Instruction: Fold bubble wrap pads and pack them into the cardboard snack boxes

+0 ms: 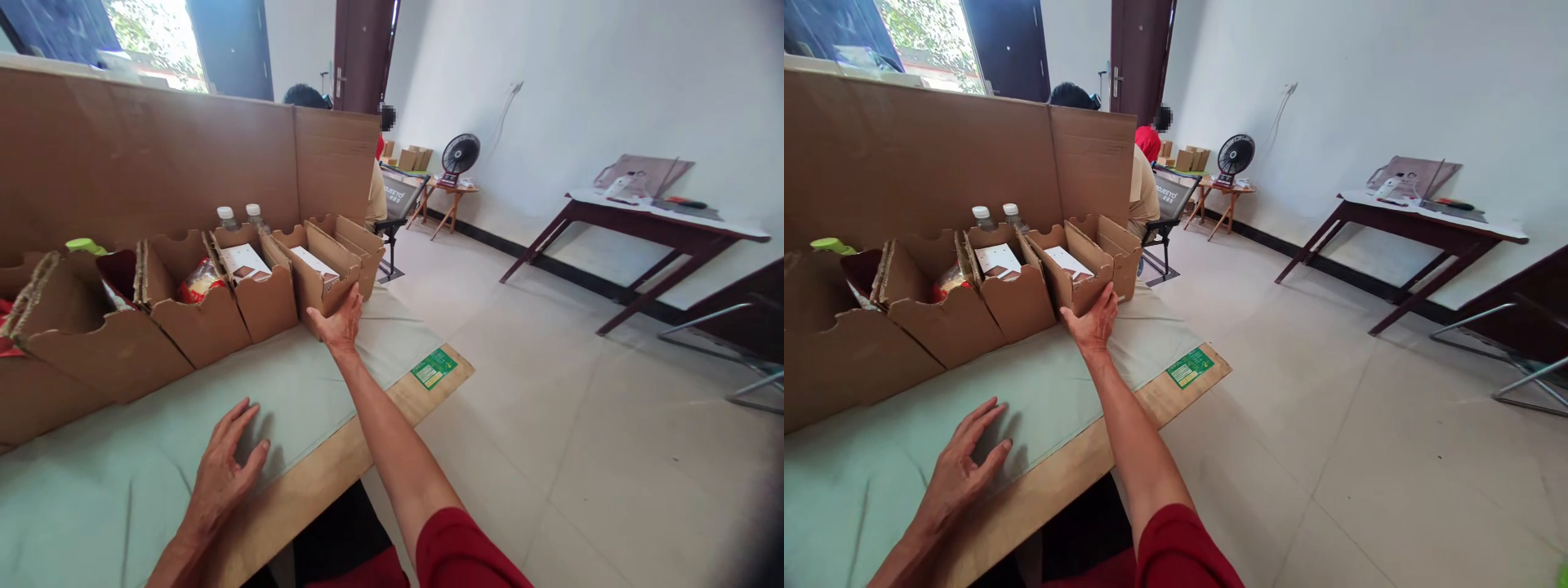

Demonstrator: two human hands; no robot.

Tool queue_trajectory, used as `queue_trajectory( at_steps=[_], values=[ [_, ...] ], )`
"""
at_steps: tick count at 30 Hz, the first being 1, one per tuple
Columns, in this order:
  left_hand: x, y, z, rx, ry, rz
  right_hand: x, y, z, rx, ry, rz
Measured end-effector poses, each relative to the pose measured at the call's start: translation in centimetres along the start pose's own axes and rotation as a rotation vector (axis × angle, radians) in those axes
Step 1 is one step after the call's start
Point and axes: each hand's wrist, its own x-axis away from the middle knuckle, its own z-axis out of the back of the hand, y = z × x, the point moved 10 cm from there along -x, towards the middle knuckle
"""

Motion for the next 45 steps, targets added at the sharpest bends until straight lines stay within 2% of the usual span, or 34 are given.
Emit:
queue_trajectory(
  at_steps=[2, 7, 10, 16, 22, 26, 29, 32, 35, 37, 39, 42, 45],
  values=[
    [0.1, 0.2, 0.0, -0.012, 0.007, -0.018, 0.0, 0.3, -1.0, 0.028, -0.067, 0.013],
    [0.4, 0.6, -0.4, -0.039, 0.002, -0.083, 2.5, 1.3, -0.7, 0.101, -0.146, 0.138],
    [0.6, 0.9, -0.5, -0.063, 0.001, -0.119, 3.4, 1.4, -1.2, 0.116, -0.192, 0.152],
    [0.7, 1.4, -0.5, -0.09, -0.019, -0.134, 2.2, 0.1, -3.6, 0.131, -0.262, 0.184],
    [0.8, 1.5, -0.6, -0.115, -0.018, -0.142, 2.5, 0.4, -5.0, 0.128, -0.333, 0.239],
    [0.9, 2.1, -0.7, -0.128, -0.008, -0.173, 3.1, 0.7, -5.1, 0.107, -0.383, 0.279],
    [1.1, 2.5, -0.7, -0.134, 0.02, -0.188, 3.3, 0.2, -4.2, 0.09, -0.379, 0.292],
    [1.2, 2.8, -0.8, -0.134, 0.018, -0.191, 3.0, -2.3, -2.9, 0.052, -0.356, 0.305],
    [1.1, 2.9, -0.8, -0.123, 0.011, -0.193, 2.4, -7.6, -2.5, 0.003, -0.379, 0.379],
    [1.0, 2.7, -0.8, -0.114, 0.011, -0.181, 1.8, -11.6, -3.5, 0.088, -0.452, 0.456],
    [0.9, 2.6, -0.6, -0.104, 0.02, -0.17, 1.3, -14.4, -5.3, 0.267, -0.561, 0.501],
    [0.7, 2.5, -0.1, -0.076, 0.057, -0.151, 0.5, -16.2, -7.0, 0.428, -0.64, 0.49],
    [0.5, 2.4, 0.9, -0.026, 0.114, -0.094, 1.2, -16.0, -5.7, 0.438, -0.614, 0.473]
  ],
)
